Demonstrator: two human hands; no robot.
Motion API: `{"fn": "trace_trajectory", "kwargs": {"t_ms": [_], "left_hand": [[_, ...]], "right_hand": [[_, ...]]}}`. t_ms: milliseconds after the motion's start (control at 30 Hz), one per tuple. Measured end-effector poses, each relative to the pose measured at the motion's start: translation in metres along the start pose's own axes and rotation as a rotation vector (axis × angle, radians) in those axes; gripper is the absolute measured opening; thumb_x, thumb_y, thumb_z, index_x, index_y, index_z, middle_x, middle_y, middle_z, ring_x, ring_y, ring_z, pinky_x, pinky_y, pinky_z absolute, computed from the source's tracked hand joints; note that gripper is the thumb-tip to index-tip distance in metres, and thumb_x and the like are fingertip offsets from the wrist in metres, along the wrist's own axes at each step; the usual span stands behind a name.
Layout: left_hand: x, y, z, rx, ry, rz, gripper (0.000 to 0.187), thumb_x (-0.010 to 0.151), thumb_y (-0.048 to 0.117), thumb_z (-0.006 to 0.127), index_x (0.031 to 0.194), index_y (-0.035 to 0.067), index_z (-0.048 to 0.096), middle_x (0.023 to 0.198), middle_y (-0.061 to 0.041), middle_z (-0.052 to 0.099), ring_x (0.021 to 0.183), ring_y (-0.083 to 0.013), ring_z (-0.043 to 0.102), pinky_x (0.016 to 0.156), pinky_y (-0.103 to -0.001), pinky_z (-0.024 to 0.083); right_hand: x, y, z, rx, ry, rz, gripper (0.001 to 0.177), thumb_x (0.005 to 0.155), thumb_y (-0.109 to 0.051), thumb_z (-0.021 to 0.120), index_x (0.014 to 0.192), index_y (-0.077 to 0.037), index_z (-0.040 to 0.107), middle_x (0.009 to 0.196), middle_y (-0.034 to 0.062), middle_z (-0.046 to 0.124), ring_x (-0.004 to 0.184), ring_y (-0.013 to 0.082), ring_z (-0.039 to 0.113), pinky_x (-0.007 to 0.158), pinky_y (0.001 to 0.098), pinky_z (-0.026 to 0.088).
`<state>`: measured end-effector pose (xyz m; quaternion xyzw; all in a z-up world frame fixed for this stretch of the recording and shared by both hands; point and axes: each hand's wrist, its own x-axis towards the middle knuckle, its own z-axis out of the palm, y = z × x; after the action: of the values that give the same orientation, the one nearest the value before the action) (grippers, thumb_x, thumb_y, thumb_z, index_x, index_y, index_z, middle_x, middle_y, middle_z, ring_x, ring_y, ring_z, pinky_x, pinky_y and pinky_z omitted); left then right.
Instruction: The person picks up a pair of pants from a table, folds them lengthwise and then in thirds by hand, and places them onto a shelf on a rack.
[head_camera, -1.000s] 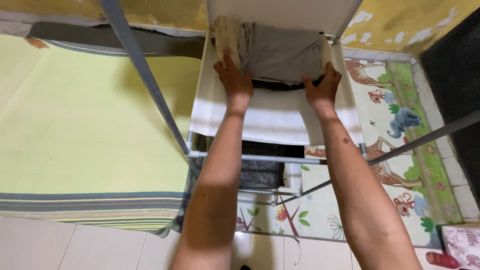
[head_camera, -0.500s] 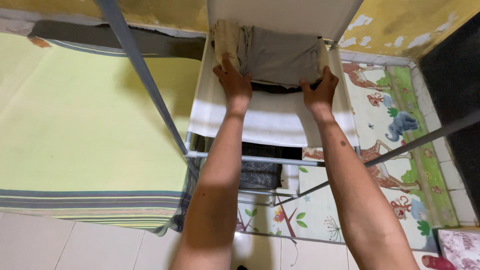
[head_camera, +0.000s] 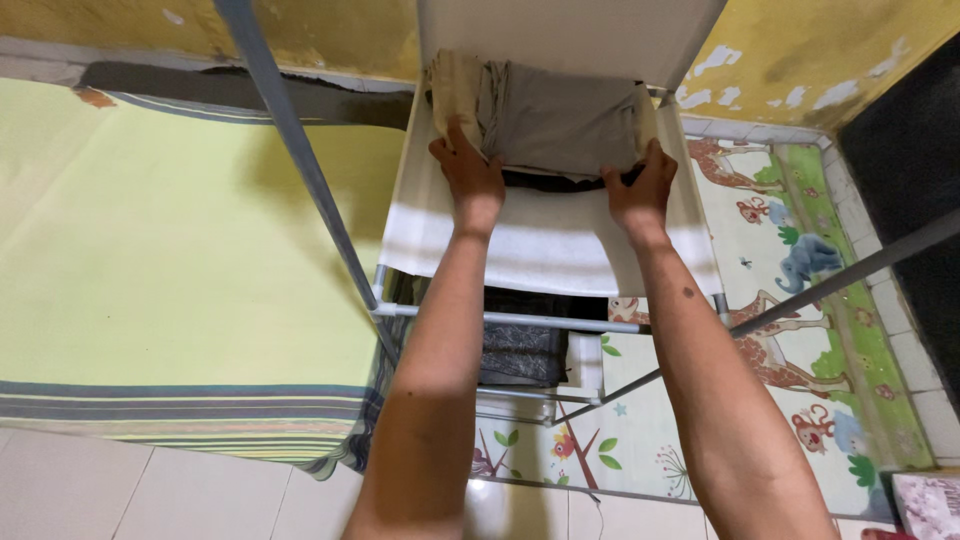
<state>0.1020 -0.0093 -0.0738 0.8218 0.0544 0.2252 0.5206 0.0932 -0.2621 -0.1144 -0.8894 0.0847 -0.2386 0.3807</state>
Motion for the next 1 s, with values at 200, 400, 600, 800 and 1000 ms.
{"fn": "trace_trajectory", "kwargs": {"t_ms": [200,400,600,800,1000], "left_hand": [[0.004,-0.007,0.003,0.016,0.022,0.035,0.095,0.08,-0.001,0.081,0.154,0.003,0.022,0.138,-0.027,0.032,0.128,-0.0474,0.046,0.11,-0.049,0.042],[-0.001,0.014,-0.017,-0.042,0.015,0.051,0.094,0.076,0.002,0.08,0.152,0.004,0.025,0.132,-0.027,0.035,0.123,-0.0476,0.047,0.109,-0.052,0.041],[0.0,0.024,-0.014,0.495,0.226,0.292,0.078,0.087,0.04,0.071,0.144,-0.002,0.038,0.146,-0.03,0.039,0.137,-0.0486,0.036,0.11,-0.057,0.03],[0.025,-0.016,0.045,0.969,-0.053,0.911,0.038,0.106,0.026,0.055,0.143,0.017,0.053,0.158,-0.009,0.046,0.154,-0.0317,0.032,0.126,-0.06,0.022],[0.027,-0.042,0.051,0.692,-0.024,0.754,0.055,0.098,0.044,0.063,0.146,0.02,0.051,0.161,-0.008,0.04,0.152,-0.0362,0.028,0.127,-0.057,0.018]], "right_hand": [[0.004,0.008,0.003,0.002,0.009,-0.022,0.085,0.091,-0.025,0.081,0.155,0.002,0.033,0.141,0.0237,0.04,0.123,0.0373,0.05,0.107,0.0431,0.044],[0.003,0.003,-0.002,-0.006,0.035,-0.063,0.082,0.09,-0.03,0.081,0.15,0.003,0.037,0.136,0.0267,0.043,0.121,0.0404,0.049,0.106,0.0462,0.044],[-0.004,-0.033,-0.012,-0.428,0.235,-0.425,0.067,0.091,-0.034,0.078,0.141,-0.001,0.049,0.141,0.026,0.049,0.131,0.0465,0.042,0.105,0.0599,0.032],[0.013,-0.059,0.012,-0.421,-0.042,-0.647,0.051,0.104,-0.026,0.059,0.15,-0.005,0.049,0.155,0.023,0.045,0.139,0.0456,0.039,0.109,0.0663,0.03],[0.017,-0.054,0.024,-0.531,-0.128,-0.54,0.054,0.109,-0.041,0.046,0.155,-0.013,0.047,0.161,0.0134,0.042,0.149,0.0403,0.031,0.117,0.0718,0.021]]}}
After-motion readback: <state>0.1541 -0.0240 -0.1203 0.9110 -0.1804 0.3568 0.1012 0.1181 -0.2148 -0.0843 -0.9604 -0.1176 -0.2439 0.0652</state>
